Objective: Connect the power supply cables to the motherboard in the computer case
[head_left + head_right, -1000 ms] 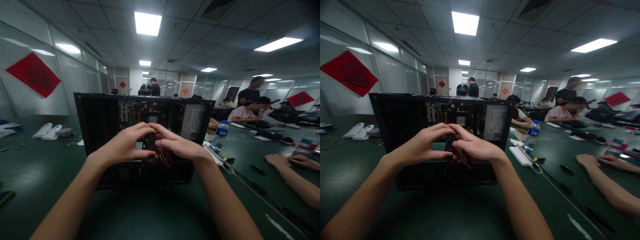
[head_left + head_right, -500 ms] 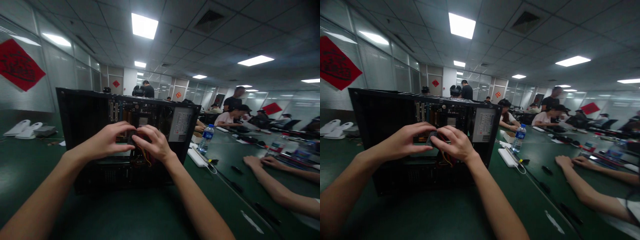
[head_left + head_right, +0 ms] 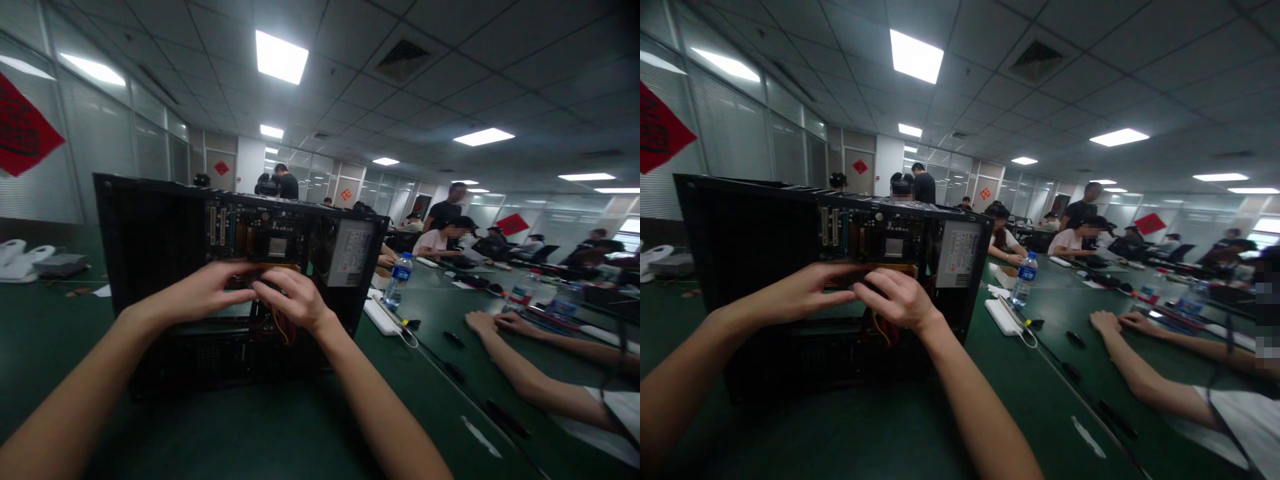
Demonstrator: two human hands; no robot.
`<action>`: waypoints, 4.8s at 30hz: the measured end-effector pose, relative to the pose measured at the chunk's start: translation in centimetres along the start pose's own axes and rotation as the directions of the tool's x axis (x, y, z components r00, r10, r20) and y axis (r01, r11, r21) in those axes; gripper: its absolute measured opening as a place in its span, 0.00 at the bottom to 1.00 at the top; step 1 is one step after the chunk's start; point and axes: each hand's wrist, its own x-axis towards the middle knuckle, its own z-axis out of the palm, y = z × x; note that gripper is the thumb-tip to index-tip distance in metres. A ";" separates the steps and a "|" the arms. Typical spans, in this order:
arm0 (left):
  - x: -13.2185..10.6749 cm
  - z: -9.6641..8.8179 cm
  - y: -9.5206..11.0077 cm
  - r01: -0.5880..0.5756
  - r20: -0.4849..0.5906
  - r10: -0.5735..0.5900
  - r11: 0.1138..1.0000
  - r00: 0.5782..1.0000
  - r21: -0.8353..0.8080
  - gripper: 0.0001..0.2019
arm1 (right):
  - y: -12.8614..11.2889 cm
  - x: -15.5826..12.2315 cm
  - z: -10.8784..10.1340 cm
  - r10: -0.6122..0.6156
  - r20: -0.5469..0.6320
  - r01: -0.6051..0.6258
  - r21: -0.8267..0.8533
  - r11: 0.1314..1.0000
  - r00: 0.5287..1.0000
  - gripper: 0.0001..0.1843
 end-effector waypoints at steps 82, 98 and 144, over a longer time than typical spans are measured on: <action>3.2 7.4 -2.5 0.567 -0.062 -0.594 0.725 0.802 0.391 0.20 | 0.1 -0.8 1.9 0.564 0.622 -0.495 -0.306 0.813 0.543 0.07; 3.2 7.6 -3.2 0.546 -0.022 -0.565 0.786 0.825 0.288 0.17 | 0.1 -1.0 2.5 0.514 0.599 -0.502 -0.207 0.840 0.614 0.09; 2.8 7.7 -3.2 0.586 -0.084 -0.591 0.753 0.802 0.300 0.16 | 3.3 -4.1 5.1 0.295 0.633 -0.247 -0.164 0.955 0.716 0.04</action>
